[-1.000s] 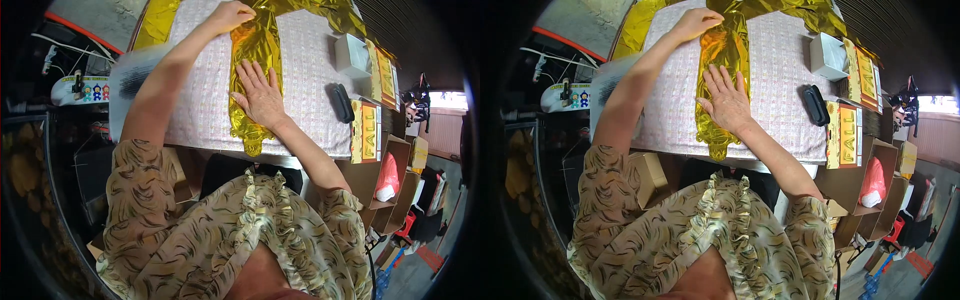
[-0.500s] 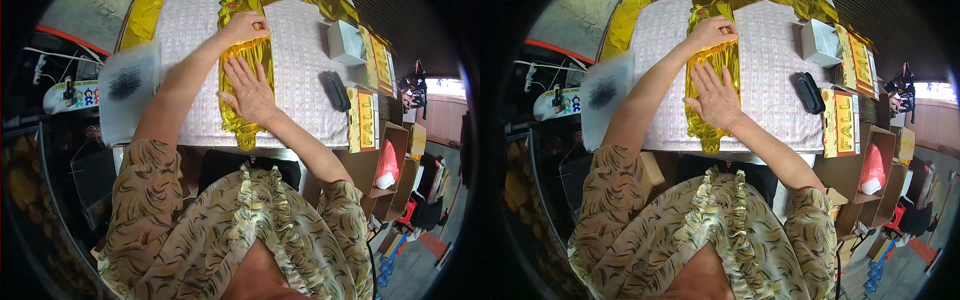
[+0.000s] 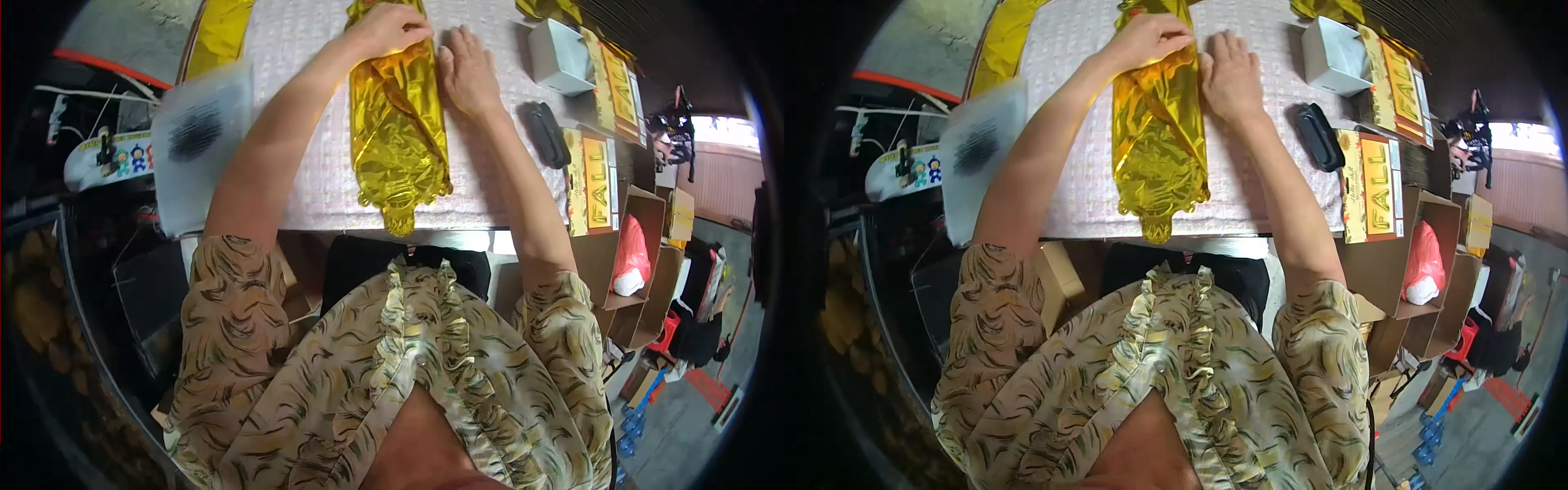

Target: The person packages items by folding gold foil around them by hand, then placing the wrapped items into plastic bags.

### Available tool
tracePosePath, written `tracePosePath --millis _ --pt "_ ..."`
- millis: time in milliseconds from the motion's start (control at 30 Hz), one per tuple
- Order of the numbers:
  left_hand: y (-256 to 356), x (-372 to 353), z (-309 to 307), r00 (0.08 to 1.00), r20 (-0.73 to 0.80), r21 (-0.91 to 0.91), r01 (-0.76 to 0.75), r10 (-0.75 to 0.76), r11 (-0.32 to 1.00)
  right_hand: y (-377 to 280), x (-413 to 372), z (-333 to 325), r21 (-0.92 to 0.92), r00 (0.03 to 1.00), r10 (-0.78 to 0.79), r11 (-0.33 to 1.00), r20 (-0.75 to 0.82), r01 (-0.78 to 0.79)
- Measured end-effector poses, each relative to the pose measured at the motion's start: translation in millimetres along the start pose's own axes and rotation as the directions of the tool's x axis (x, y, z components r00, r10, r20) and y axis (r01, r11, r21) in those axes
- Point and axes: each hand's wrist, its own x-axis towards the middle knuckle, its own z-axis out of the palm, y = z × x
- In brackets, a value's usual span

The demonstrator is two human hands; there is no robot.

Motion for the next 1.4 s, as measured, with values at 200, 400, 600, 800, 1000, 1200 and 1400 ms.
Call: tracePosePath --millis 200,400,600,800,1000,1200,1400 --pt "13 -61 -64 0.866 -0.500 0.073 0.060 -0.015 0.996 6 -9 22 -0.124 1.000 0.013 0.992 -0.005 -0.013" --pt "-52 -133 -41 0.848 -0.322 0.505 0.530 -0.421 0.681 13 -12 21 -0.185 1.000 -0.010 0.983 -0.021 0.006" --pt "-54 -129 -46 0.854 -0.352 0.587 0.520 -0.384 0.620 20 -13 6 -0.196 0.993 0.096 0.977 0.067 -0.081" --pt "21 -145 -49 0.860 -0.315 0.314 0.493 -0.401 0.811 30 -16 7 -0.165 0.993 0.061 0.985 0.106 -0.043" --pt "91 -217 -16 0.828 -0.231 0.211 0.555 -0.511 0.804 18 -83 -24 -0.038 0.996 -0.075 0.996 0.048 0.077" --pt "95 -227 -16 0.822 -0.190 0.474 0.555 -0.536 0.683 19 -93 -39 -0.168 0.991 -0.094 0.980 0.099 0.109" --pt "80 -232 -17 0.847 -0.202 0.470 0.525 -0.493 0.710 31 -105 -49 -0.149 0.984 -0.122 0.979 0.128 0.140"
